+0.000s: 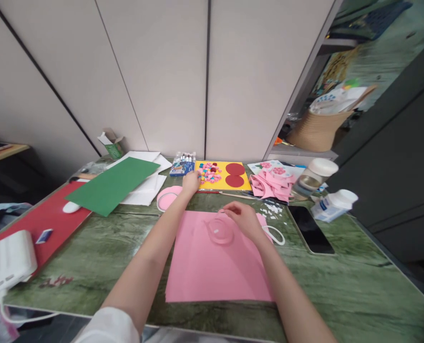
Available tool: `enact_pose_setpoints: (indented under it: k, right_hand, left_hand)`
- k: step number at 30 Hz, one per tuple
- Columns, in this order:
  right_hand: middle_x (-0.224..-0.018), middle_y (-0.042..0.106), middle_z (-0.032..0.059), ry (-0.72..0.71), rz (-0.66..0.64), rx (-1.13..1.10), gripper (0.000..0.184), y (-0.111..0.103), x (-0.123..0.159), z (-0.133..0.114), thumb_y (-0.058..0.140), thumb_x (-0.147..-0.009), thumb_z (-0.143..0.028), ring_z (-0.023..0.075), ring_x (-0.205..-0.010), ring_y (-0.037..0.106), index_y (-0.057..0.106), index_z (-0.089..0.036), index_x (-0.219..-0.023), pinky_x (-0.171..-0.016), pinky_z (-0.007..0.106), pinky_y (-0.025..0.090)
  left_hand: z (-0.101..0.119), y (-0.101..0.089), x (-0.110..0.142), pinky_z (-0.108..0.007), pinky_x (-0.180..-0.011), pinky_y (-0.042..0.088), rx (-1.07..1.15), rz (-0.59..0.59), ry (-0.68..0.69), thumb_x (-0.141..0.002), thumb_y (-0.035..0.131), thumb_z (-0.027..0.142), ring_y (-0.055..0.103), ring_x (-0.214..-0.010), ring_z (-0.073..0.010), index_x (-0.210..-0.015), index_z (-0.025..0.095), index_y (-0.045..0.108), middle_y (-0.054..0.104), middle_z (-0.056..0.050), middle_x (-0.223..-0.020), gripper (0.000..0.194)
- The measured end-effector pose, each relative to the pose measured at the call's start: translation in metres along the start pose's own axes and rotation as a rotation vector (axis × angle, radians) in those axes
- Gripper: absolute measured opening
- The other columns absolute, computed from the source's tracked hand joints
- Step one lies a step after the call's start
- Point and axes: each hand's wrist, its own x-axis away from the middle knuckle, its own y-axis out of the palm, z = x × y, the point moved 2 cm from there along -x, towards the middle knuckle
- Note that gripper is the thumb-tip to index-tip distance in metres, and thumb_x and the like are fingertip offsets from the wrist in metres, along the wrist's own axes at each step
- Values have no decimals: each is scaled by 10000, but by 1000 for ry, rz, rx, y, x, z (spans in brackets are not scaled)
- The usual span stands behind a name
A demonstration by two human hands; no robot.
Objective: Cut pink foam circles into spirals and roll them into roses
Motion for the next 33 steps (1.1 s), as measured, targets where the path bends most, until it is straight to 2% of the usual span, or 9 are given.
enact_pose_setpoints:
  k: [6,9,12,16,19,21,24,29,33]
  right_hand:
    - [-804,699,13,-7,-1,-7,130,-2,0,0,547,-749,-278,167,-732,638,651,-212,-791,-693,282,474]
    - [-802,701,16,-8,2,-1,134,-2,-1,3,552,-743,-282,170,-727,639,653,-210,-791,-689,285,474]
    - [-789,702,22,-8,15,12,136,-2,-1,5,553,-738,-288,175,-712,638,653,-206,-781,-677,292,471]
    - [-789,702,24,-24,30,31,132,-2,-3,7,549,-734,-278,175,-703,638,654,-207,-773,-682,298,470]
    - [-767,697,21,-40,46,51,120,-1,-2,5,549,-732,-269,177,-692,637,645,-206,-765,-672,301,468]
    - [-752,690,18,-55,59,59,105,0,-1,3,548,-735,-266,175,-685,637,628,-206,-765,-660,297,469]
    - [-745,677,10,-80,81,66,82,1,2,-3,561,-732,-271,167,-677,634,599,-210,-771,-648,288,470]
    - [-756,674,11,-119,99,72,84,-2,7,-14,594,-715,-274,169,-692,632,594,-214,-773,-674,298,475]
    - [-783,677,11,-139,119,62,93,-7,12,-26,587,-720,-256,163,-714,636,597,-218,-804,-687,293,476]
  left_hand:
    - [27,-5,-15,-395,-814,484,215,-4,76,-856,485,308,556,-967,-187,-1128,157,515,539,-94,-1141,313]
    - [35,-11,-11,-394,-813,484,333,-22,94,-854,489,307,557,-967,-187,-1125,157,516,540,-93,-1139,311]
    - [43,-19,15,-397,-840,468,465,-26,115,-860,473,328,564,-971,-184,-1074,149,553,575,-91,-1104,290]
    - [62,-23,79,-275,-745,489,653,-125,184,-861,395,407,633,-831,-167,-940,154,653,692,-60,-889,370]
    - [74,-25,126,-239,-649,491,736,-225,226,-760,553,396,644,-709,-155,-888,163,682,707,-50,-829,295]
    - [77,-28,146,-227,-631,480,761,-228,215,-742,573,360,637,-683,-143,-916,179,679,707,-45,-861,272]
    - [72,-34,160,-219,-591,458,773,-194,166,-747,555,350,617,-650,-137,-877,175,688,704,-49,-851,256]
    - [61,-43,163,-217,-551,442,799,-194,126,-746,543,387,595,-577,-131,-731,158,692,688,-41,-703,274]
    - [62,-50,166,-222,-569,455,835,-180,129,-754,540,404,601,-577,-126,-784,163,691,689,-42,-726,286]
